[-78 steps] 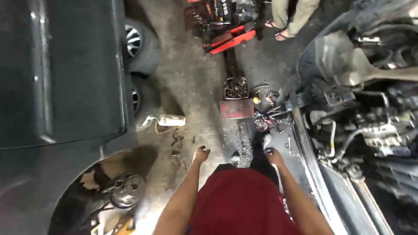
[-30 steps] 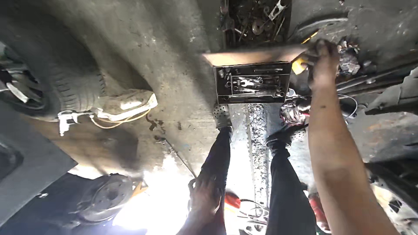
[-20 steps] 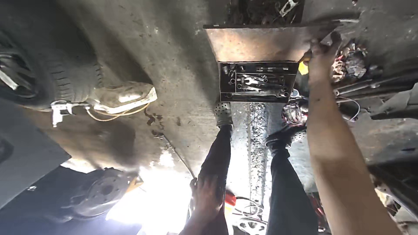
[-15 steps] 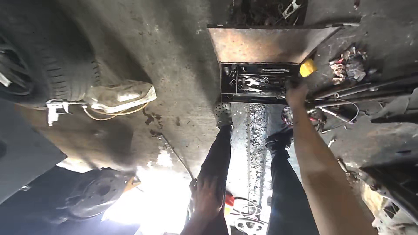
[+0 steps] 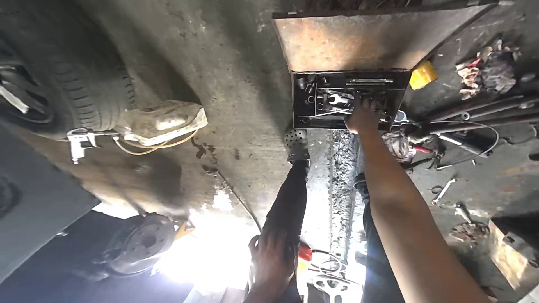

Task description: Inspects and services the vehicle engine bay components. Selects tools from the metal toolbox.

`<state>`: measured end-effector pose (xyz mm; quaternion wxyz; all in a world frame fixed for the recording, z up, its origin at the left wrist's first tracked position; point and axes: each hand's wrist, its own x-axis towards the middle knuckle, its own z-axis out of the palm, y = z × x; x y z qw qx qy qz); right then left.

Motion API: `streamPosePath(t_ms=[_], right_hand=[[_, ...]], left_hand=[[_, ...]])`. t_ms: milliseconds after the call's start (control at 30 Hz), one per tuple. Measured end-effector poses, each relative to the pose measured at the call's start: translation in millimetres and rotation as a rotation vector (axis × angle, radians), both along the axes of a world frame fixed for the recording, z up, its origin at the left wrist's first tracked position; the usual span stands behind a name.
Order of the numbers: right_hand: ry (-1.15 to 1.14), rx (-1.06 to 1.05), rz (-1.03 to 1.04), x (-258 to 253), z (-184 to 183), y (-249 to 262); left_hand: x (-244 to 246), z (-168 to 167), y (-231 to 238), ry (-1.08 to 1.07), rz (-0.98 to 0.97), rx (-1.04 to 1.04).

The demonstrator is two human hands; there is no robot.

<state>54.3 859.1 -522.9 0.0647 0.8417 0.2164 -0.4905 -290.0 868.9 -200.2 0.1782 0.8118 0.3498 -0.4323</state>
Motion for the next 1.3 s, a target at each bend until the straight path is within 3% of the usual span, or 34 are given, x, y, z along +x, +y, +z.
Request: streamPosePath(t_ms=[233, 433, 700, 1000, 1300], right_hand=[[0.033, -0.051, 0.17, -3, 15, -18], [0.005, -0.033, 0.257, -10, -1, -15], [0.025, 0.065, 0.23, -8, -18, -14], [0.02, 0.06, 0.332, -5, -17, -7], [0.063, 0.196, 0.408, -15, -17, -25]], left_hand=[[9, 4, 8, 0.091, 0.035, -0.05], [2, 1, 5, 0.004, 0.029, -0.009], [-7, -5, -7, -0.03, -0.028, 0.022], [-10, -4, -13, -0.036, -0.034, 0.046], [-12, -5, -14, 0.015, -0.048, 0.018]])
